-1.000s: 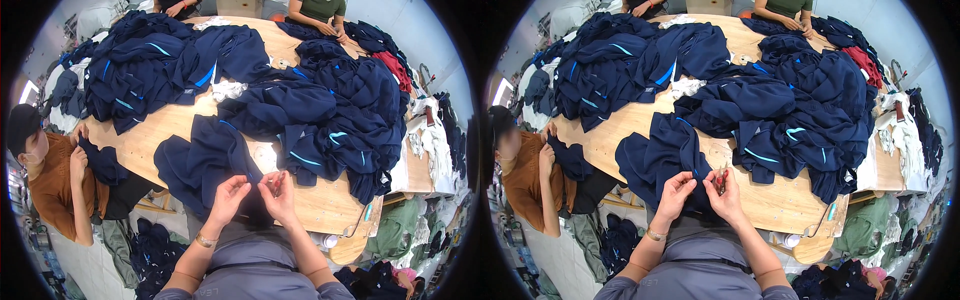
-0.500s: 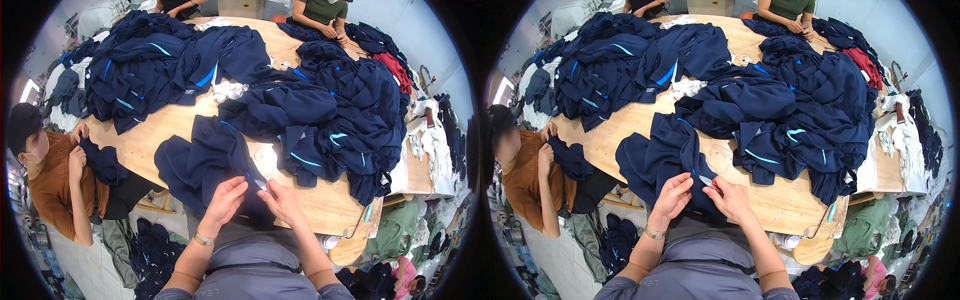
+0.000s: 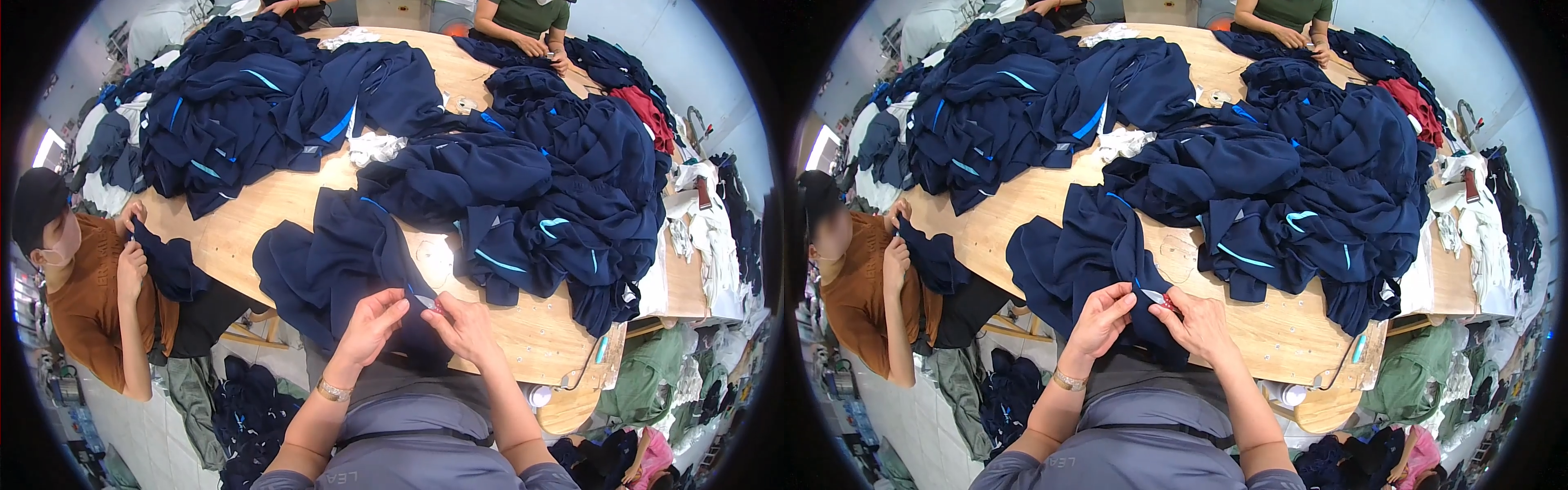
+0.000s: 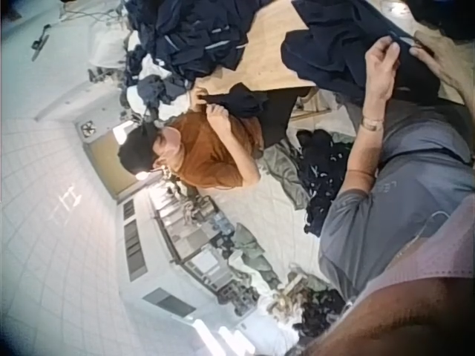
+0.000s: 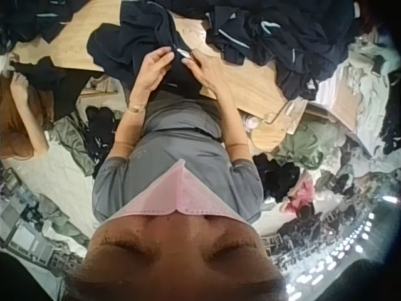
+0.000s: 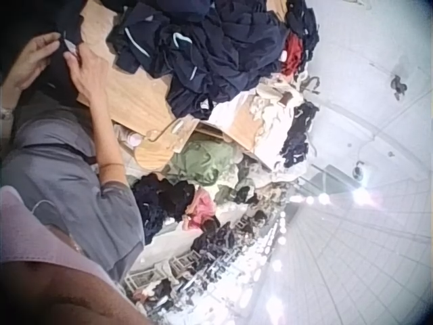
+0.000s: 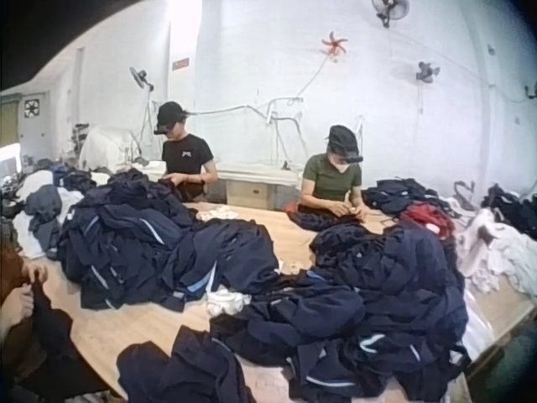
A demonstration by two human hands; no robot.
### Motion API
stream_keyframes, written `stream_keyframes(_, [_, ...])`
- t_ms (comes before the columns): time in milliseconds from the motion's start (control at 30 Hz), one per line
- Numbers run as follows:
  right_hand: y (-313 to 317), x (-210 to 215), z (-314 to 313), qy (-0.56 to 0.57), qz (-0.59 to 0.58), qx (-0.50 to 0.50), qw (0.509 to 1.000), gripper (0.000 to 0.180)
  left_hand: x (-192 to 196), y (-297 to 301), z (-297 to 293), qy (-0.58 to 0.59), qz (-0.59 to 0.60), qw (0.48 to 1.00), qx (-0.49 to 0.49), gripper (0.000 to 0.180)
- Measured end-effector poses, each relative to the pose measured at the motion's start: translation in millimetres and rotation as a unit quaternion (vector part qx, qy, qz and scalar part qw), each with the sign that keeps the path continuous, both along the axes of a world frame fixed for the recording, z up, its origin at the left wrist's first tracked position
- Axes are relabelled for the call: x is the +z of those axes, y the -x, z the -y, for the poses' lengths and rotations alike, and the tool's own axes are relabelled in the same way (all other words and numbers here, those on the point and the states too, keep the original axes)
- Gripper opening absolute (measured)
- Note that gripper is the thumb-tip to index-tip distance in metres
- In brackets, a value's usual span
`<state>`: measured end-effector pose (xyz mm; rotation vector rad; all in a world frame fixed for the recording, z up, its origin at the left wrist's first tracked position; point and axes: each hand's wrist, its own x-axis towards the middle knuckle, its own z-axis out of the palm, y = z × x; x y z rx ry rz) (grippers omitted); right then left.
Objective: Trimming excess loose threads from blue athletic jackets using small thread nippers.
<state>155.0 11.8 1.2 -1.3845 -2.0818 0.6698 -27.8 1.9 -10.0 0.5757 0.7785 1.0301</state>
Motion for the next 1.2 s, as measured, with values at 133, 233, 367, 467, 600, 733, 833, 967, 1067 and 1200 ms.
stream_keyframes(133, [-1,-11,0,0.057,-0.124,-0.061,0.989,0.031,9,2,-1,-0.057,-0.061,0.996,0.037,0.029])
stream_keyframes(233, [-5,-25,0,0.037,-0.220,-0.145,0.964,0.032,11,17,-13,-0.187,-0.293,0.927,0.139,0.036])
stream_keyframes(367, [-2,-25,15,0.067,-0.275,-0.158,0.946,0.037,12,74,-20,-0.147,-0.371,0.872,0.283,0.026])
stream_keyframes(467, [22,-24,31,0.072,-0.178,-0.069,0.979,0.041,-18,125,-5,-0.100,-0.543,0.754,0.355,0.033])
stream_keyframes(600, [56,-25,29,-0.099,-0.086,0.147,0.980,0.038,-70,157,14,0.081,-0.614,0.720,0.313,0.052])
stream_keyframes(733, [57,-44,22,-0.090,0.053,0.161,0.981,0.029,-77,146,19,0.085,-0.661,0.722,0.186,0.060])
stream_keyframes(833, [40,-18,7,0.006,-0.125,0.082,0.989,0.031,-91,169,16,0.016,-0.571,0.740,0.355,0.054])
stream_keyframes(967, [-19,17,-6,-0.027,-0.405,-0.114,0.907,0.035,11,164,-7,-0.110,-0.244,0.810,0.522,0.020])
stream_keyframes(1067, [-40,23,-20,-0.076,-0.410,-0.179,0.891,0.034,51,162,-29,-0.194,-0.317,0.814,0.446,0.020])
stream_keyframes(1200, [-63,-25,-43,-0.140,-0.164,-0.308,0.927,0.032,60,124,-64,-0.256,-0.264,0.901,0.229,0.050])
